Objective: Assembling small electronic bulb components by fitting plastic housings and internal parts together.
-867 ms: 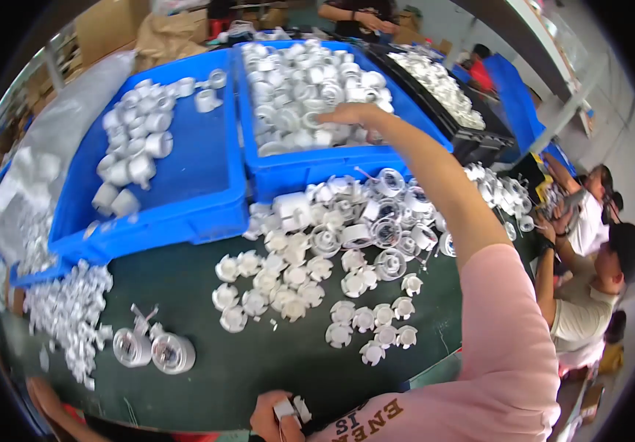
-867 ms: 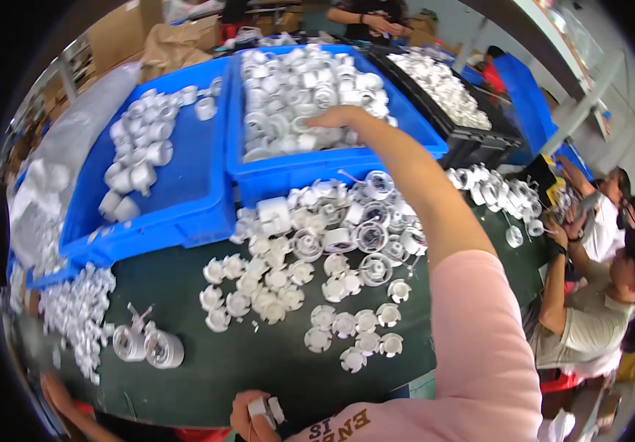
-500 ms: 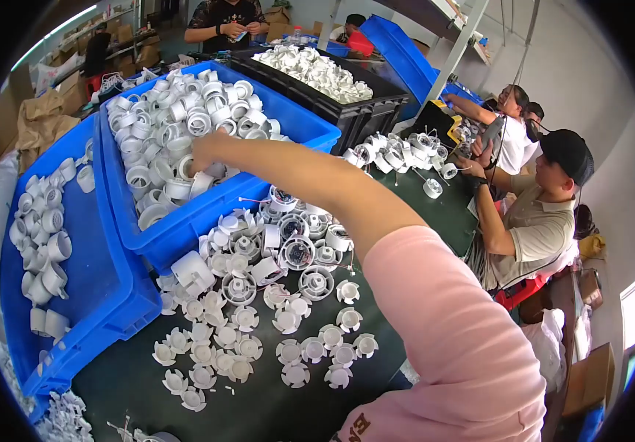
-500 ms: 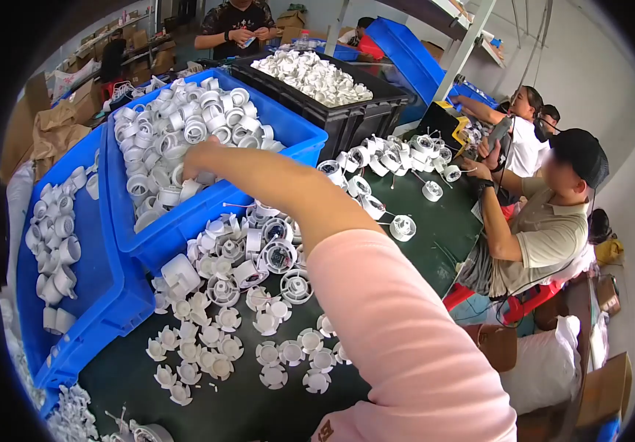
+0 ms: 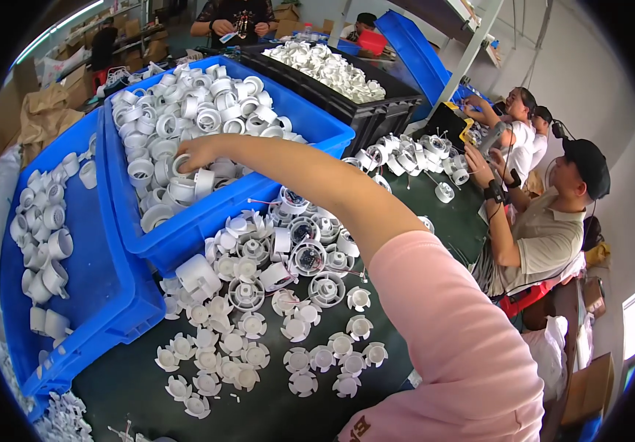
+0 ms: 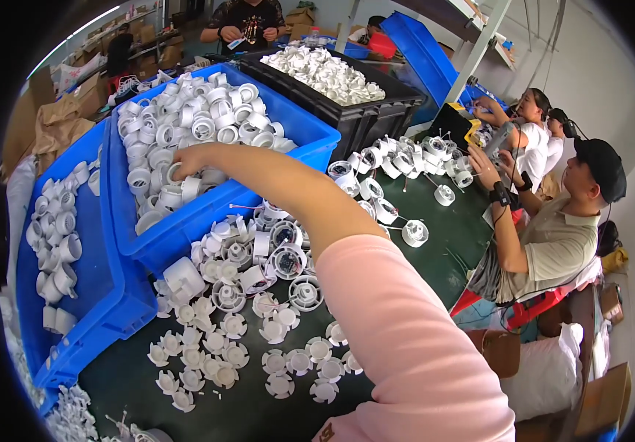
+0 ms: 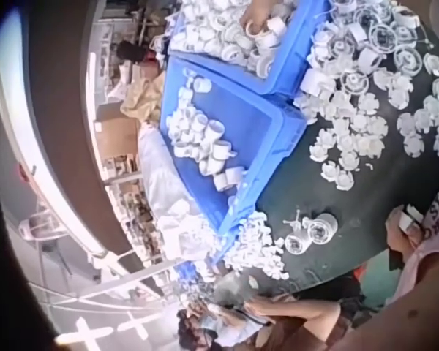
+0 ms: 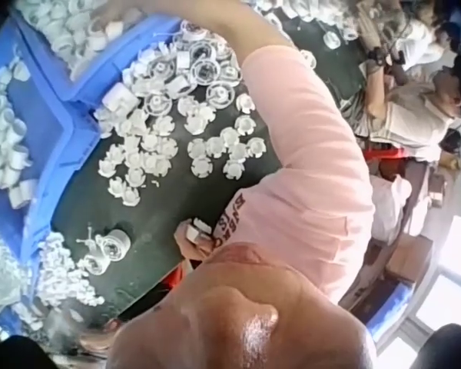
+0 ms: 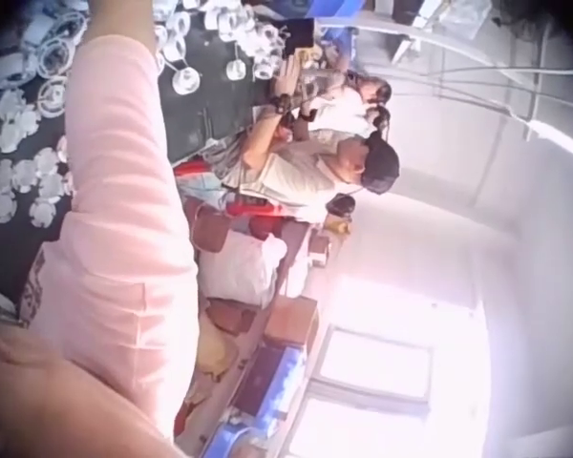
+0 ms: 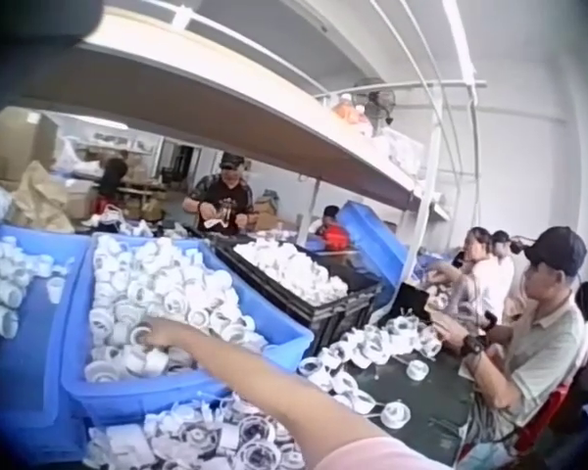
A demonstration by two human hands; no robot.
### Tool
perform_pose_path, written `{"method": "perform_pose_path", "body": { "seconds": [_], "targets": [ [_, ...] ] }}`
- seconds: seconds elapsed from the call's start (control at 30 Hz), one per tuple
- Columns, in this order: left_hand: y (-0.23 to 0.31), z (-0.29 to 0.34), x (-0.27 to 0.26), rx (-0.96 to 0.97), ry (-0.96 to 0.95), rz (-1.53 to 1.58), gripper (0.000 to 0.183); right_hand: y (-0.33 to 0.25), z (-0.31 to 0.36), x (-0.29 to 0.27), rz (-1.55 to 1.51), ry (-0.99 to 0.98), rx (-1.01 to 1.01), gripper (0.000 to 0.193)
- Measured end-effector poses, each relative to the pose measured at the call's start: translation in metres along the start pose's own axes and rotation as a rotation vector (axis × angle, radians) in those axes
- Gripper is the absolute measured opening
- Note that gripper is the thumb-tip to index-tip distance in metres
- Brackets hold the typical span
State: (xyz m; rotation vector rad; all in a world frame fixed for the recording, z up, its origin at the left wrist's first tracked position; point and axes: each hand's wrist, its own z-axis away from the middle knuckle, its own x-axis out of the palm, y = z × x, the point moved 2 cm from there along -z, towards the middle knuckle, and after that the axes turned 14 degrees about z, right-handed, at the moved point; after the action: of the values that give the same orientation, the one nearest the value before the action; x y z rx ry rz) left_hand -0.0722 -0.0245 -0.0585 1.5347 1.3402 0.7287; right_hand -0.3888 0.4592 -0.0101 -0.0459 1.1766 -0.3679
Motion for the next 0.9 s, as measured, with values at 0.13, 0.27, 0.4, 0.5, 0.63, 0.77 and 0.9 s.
{"method": "perform_pose_path", "body": {
  "seconds": [0.13,0.27,0.4,0.5,0.63,0.77,0.9],
  "targets": [
    [-0.003,0.003,-0.005,-0.012,-0.068,0.015,0.055,-0.01,-0.008,0.004,0.001,-0.017,0.018,0.082],
    [-0.005,0.001,0.005,-0.002,-0.075,0.066,0.054,0.005,-0.022,-0.005,0.202,-0.16,0.069,0.079],
    [-0.008,0.003,-0.011,-0.032,-0.083,0.018,0.054,-0.022,-0.022,0.007,0.188,-0.05,-0.028,0.067],
    [-0.007,0.0,-0.014,-0.072,-0.127,0.022,0.055,-0.013,-0.023,0.012,0.145,0.242,-0.071,0.061],
    [-0.002,-0.002,-0.012,-0.099,-0.095,-0.001,0.055,-0.002,-0.006,0.013,-0.06,0.279,0.004,0.054],
    [-0.005,0.003,-0.017,-0.11,-0.088,0.027,0.054,-0.012,0.009,0.01,-0.136,0.25,0.04,0.052],
    [-0.004,0.007,-0.017,-0.08,-0.086,0.06,0.052,-0.007,0.034,-0.005,-0.34,0.197,0.162,0.052]
  ]
}}
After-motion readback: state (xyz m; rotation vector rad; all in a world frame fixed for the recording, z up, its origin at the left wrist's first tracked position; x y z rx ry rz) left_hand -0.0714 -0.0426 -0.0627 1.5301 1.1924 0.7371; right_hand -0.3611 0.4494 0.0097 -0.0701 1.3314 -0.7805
